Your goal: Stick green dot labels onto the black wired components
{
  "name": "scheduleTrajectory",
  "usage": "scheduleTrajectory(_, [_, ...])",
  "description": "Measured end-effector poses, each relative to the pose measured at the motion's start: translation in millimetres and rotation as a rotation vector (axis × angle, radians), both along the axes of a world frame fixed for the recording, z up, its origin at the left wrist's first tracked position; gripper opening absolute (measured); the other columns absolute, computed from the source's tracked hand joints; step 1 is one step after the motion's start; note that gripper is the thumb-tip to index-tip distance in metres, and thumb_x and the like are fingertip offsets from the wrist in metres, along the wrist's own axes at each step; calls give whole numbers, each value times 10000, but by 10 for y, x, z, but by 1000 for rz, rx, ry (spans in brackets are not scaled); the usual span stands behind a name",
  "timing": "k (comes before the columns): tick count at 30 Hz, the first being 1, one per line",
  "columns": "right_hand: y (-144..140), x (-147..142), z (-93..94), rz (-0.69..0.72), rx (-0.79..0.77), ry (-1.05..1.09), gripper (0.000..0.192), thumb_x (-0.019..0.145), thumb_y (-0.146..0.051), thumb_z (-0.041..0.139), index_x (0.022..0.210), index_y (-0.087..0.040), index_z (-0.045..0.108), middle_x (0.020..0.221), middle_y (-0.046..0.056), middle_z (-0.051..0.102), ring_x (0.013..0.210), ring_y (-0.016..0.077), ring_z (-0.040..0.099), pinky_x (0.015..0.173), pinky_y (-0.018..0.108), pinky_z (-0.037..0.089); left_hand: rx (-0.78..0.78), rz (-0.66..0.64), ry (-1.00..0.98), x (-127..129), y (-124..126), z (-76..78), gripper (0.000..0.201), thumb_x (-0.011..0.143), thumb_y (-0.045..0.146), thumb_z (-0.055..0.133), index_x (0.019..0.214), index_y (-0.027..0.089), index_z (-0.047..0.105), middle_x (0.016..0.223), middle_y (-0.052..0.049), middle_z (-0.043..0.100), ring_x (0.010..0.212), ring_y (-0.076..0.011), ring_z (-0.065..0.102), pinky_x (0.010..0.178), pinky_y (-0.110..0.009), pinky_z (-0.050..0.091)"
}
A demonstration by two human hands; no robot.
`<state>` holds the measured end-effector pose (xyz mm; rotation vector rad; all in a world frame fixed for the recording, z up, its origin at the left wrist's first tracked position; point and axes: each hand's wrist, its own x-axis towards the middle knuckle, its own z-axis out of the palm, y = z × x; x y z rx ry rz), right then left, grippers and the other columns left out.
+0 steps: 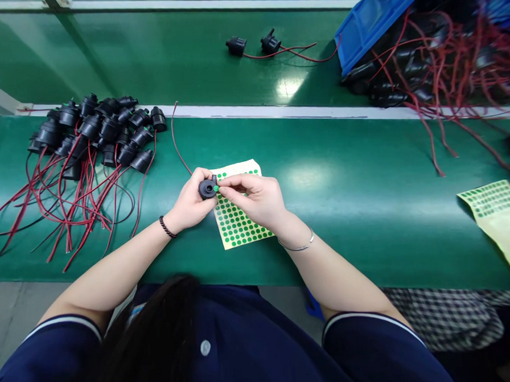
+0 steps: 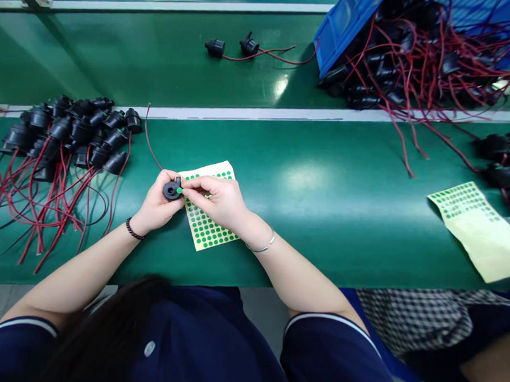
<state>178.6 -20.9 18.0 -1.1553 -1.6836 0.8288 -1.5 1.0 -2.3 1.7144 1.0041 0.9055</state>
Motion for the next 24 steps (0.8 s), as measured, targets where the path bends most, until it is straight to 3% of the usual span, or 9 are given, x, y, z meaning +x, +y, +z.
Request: scheduleTrajectory(24, [8,21,-9,17,33,-79,98,879,-268,680,873,-267,778,914,-1,800,768,166,734,759,309,594,-7,-115,77,-24,50,73,242,696,140,565,854,226,404,809,33,460,711,-122,417,665,-268,371])
